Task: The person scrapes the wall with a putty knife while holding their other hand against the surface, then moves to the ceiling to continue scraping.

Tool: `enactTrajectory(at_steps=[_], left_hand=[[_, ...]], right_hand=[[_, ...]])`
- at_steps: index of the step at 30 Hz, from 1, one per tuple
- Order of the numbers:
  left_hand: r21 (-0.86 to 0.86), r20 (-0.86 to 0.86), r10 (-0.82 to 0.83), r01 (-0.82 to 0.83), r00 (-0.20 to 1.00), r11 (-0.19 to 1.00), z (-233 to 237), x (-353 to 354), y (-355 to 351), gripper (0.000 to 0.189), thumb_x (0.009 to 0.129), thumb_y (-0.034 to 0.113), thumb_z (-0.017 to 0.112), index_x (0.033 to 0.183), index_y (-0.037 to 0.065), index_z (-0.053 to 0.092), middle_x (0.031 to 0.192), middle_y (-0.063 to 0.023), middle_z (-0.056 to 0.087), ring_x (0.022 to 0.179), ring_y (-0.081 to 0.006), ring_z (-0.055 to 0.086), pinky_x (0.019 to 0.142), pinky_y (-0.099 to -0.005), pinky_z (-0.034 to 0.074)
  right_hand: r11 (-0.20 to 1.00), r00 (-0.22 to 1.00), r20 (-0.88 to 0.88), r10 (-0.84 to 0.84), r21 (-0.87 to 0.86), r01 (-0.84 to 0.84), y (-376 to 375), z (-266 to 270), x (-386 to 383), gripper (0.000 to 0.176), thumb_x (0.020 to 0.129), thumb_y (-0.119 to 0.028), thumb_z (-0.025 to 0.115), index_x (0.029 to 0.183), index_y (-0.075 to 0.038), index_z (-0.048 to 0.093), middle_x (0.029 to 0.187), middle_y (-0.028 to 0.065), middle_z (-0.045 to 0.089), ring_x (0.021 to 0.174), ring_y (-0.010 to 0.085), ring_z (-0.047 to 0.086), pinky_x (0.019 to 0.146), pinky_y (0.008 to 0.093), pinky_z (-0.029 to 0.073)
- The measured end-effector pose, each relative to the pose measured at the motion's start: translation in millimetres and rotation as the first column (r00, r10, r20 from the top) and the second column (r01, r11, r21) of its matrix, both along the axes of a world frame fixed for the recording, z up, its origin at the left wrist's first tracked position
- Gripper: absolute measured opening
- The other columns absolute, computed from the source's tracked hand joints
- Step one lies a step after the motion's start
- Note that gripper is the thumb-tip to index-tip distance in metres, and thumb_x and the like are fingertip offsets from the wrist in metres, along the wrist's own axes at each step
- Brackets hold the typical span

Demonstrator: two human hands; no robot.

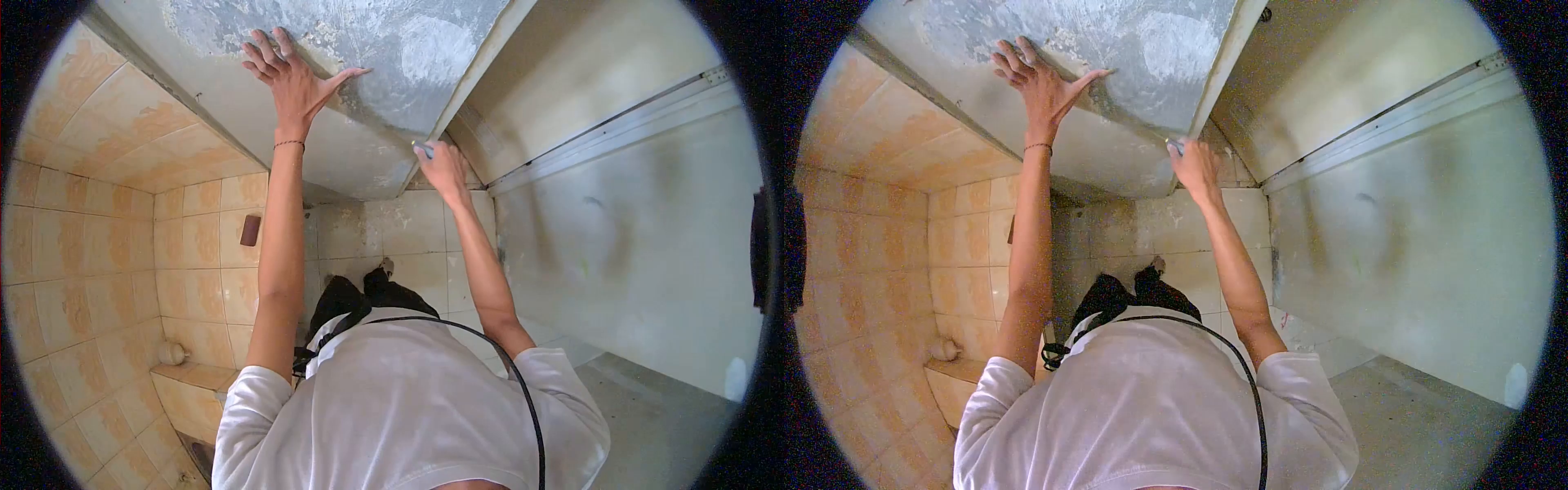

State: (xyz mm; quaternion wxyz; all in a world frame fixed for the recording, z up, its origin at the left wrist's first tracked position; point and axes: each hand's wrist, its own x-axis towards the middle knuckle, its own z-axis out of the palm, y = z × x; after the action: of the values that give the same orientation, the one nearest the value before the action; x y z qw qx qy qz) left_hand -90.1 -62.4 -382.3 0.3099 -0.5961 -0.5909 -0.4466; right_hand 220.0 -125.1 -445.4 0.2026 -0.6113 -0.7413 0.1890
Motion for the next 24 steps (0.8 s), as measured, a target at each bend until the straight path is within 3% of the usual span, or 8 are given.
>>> enactTrajectory(at_steps=[1, 2, 4, 9, 12, 16, 18, 24], left_hand=[[-0.002, 0.0, -0.013, 0.013, 1.0, 1.0, 0.5, 0.9, -1.8, 0.166, 0.061, 0.096, 0.074, 0.171, 0.002, -0.007, 0.175, -0.0264, -0.019, 0.16, -0.0521, -0.02, 0.123, -0.0741, -0.004], [0.002, -0.001, -0.02, 0.02, 1.0, 1.0, 2.9, -0.8, -1.8, 0.165, 0.062, 0.095, 0.075, 0.171, 0.002, -0.006, 0.175, -0.0267, -0.017, 0.16, -0.0521, -0.019, 0.124, -0.0736, -0.003], [-0.006, -0.004, -0.036, 0.036, 0.999, 0.999, 6.6, -3.9, -7.9, 0.164, 0.062, 0.093, 0.076, 0.171, 0.002, -0.005, 0.176, -0.027, -0.015, 0.16, -0.0523, -0.018, 0.124, -0.0734, -0.002], [-0.044, -0.011, -0.038, 0.037, 0.999, 0.998, 7.3, 0.4, -20.6, 0.16, 0.064, 0.084, 0.083, 0.172, 0.004, -0.003, 0.176, -0.0269, -0.013, 0.161, -0.0533, -0.007, 0.126, -0.0731, 0.006], [-0.053, -0.01, -0.035, 0.034, 0.999, 0.998, 0.7, -0.1, -19.7, 0.157, 0.064, 0.085, 0.083, 0.172, 0.006, 0.001, 0.176, -0.0275, -0.01, 0.161, -0.0537, -0.005, 0.125, -0.0747, 0.007], [-0.063, -0.023, -0.044, 0.043, 0.999, 0.997, -11.2, 4.9, -26.1, 0.151, 0.067, 0.085, 0.08, 0.173, 0.008, 0.004, 0.176, -0.0287, -0.004, 0.162, -0.0516, -0.003, 0.126, -0.073, 0.004], [-0.065, -0.02, -0.079, 0.078, 0.997, 0.995, -21.0, 5.0, -24.1, 0.139, 0.074, 0.088, 0.072, 0.173, 0.009, 0.014, 0.177, -0.0276, 0.003, 0.164, -0.0477, -0.004, 0.127, -0.0714, -0.002], [-0.182, -0.07, -0.071, 0.057, 0.995, 0.982, -66.2, 15.3, -28.5, 0.135, 0.074, 0.084, 0.077, 0.173, 0.012, 0.02, 0.177, -0.0276, 0.005, 0.164, -0.0475, 0.0, 0.127, -0.0706, -0.003]], right_hand=[[0.998, 0.994, 0.108, 0.014, -0.056, -0.008, 1.0, -11.2, -1.7, 0.04, 0.103, -0.041, 0.066, 0.101, -0.004, 0.08, 0.093, 0.0244, 0.076, 0.092, 0.048, 0.071, 0.083, 0.0549, 0.055], [0.998, 0.997, 0.055, 0.058, 0.021, -0.059, 1.4, -37.4, 2.4, 0.039, 0.104, -0.036, 0.064, 0.094, 0.0, 0.073, 0.089, 0.0272, 0.074, 0.089, 0.0509, 0.07, 0.078, 0.0612, 0.052], [1.0, 1.0, -0.011, 0.021, -0.014, -0.021, -11.4, -47.6, -0.4, 0.04, 0.105, -0.038, 0.063, 0.096, 0.0, 0.073, 0.091, 0.0275, 0.074, 0.089, 0.0509, 0.07, 0.078, 0.0614, 0.052], [0.996, 0.998, -0.036, -0.047, -0.081, 0.044, -28.9, -40.5, -5.0, 0.04, 0.107, -0.037, 0.061, 0.1, 0.0, 0.074, 0.094, 0.0274, 0.074, 0.092, 0.0504, 0.07, 0.079, 0.0613, 0.052], [0.999, 0.995, -0.09, -0.041, 0.008, 0.042, -32.6, -17.3, -1.7, 0.038, 0.106, -0.036, 0.062, 0.104, 0.001, 0.073, 0.094, 0.0269, 0.075, 0.094, 0.0501, 0.07, 0.08, 0.0612, 0.052], [0.992, 0.999, 0.006, -0.035, 0.119, 0.034, -17.8, -3.1, 8.7, 0.035, 0.105, -0.035, 0.065, 0.112, -0.003, 0.074, 0.102, 0.0235, 0.076, 0.097, 0.0472, 0.071, 0.084, 0.0575, 0.053], [0.978, 0.994, 0.085, -0.061, 0.202, 0.043, -13.9, 3.7, 13.4, 0.031, 0.105, -0.032, 0.065, 0.115, -0.004, 0.075, 0.103, 0.0225, 0.077, 0.097, 0.0447, 0.072, 0.085, 0.0544, 0.054], [0.981, 0.997, -0.056, -0.045, 0.189, 0.055, -26.2, -0.7, 14.8, 0.03, 0.106, -0.031, 0.062, 0.111, -0.003, 0.073, 0.102, 0.0233, 0.076, 0.099, 0.0461, 0.069, 0.086, 0.0577, 0.051]])
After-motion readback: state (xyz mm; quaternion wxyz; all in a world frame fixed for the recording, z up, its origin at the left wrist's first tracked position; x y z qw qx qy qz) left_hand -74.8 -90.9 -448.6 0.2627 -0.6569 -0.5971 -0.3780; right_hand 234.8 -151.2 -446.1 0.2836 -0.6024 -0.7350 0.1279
